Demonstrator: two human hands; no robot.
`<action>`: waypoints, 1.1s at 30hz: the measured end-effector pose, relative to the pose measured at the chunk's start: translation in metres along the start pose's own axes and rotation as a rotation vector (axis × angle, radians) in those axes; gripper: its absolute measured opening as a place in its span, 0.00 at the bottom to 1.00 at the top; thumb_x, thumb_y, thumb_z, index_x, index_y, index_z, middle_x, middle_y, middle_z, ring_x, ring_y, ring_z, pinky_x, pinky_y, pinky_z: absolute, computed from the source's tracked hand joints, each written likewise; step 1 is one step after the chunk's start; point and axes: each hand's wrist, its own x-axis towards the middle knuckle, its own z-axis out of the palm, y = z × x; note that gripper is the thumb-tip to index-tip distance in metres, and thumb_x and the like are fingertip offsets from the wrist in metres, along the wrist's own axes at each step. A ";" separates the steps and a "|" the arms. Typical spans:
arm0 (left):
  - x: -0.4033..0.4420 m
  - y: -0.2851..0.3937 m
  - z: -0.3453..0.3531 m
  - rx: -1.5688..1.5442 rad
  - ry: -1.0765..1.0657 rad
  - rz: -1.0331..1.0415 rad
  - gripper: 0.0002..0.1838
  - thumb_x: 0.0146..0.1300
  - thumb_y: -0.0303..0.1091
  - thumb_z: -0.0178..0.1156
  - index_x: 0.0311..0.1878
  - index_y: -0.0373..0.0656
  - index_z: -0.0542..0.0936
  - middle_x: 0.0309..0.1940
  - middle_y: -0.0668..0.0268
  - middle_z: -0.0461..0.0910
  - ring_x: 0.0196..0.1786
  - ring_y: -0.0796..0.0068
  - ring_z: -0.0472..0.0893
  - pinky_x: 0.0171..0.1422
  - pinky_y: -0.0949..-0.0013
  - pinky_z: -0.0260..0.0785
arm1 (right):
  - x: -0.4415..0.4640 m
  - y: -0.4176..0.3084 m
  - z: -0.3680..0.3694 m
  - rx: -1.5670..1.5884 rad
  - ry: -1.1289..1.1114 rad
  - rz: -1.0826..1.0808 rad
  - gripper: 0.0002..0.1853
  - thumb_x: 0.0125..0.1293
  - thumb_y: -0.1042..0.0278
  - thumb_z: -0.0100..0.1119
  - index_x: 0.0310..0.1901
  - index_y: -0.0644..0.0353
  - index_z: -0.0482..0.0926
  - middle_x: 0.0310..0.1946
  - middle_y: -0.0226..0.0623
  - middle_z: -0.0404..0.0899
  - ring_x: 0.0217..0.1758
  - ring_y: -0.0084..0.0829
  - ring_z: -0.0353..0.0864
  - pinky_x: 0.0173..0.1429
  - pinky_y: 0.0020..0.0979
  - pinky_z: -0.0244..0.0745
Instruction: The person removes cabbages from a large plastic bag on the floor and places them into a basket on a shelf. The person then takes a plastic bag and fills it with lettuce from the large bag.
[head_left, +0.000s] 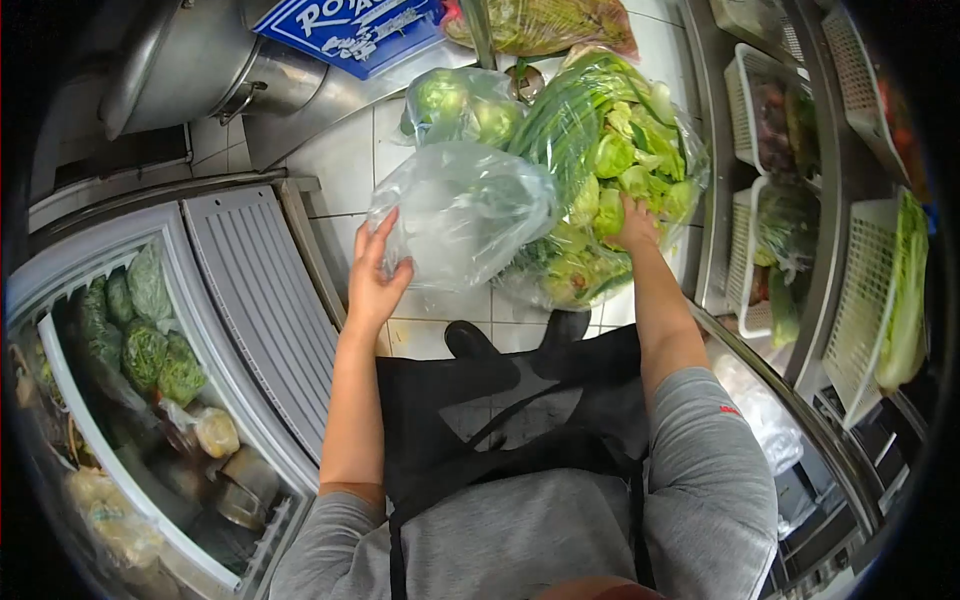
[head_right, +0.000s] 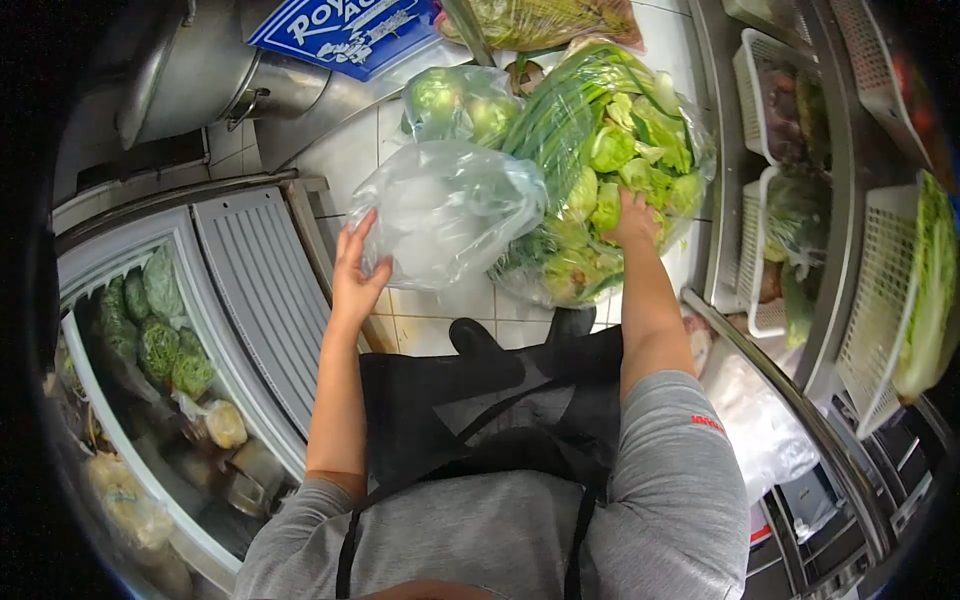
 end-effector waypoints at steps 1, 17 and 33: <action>-0.001 -0.015 0.002 0.063 -0.011 -0.069 0.34 0.45 0.22 0.55 0.60 0.55 0.64 0.57 0.53 0.60 0.46 0.62 0.74 0.42 0.68 0.69 | 0.009 -0.002 0.007 0.035 -0.044 0.026 0.58 0.31 0.57 0.75 0.64 0.37 0.46 0.61 0.39 0.54 0.61 0.44 0.58 0.58 0.43 0.64; 0.034 -0.128 0.070 -0.146 0.165 -0.115 0.35 0.45 0.19 0.54 0.61 0.51 0.63 0.55 0.58 0.63 0.61 0.59 0.62 0.61 0.68 0.57 | 0.063 0.080 -0.018 0.869 -0.278 -0.157 0.44 0.36 0.63 0.71 0.58 0.60 0.61 0.51 0.41 0.70 0.54 0.34 0.69 0.57 0.33 0.63; 0.015 -0.123 0.043 -0.295 -0.012 -0.062 0.45 0.41 0.21 0.54 0.66 0.56 0.52 0.60 0.58 0.58 0.63 0.65 0.56 0.47 0.72 0.62 | -0.044 -0.214 -0.027 1.777 -0.440 -0.756 0.31 0.45 0.69 0.67 0.54 0.55 0.67 0.49 0.35 0.70 0.54 0.31 0.68 0.57 0.34 0.64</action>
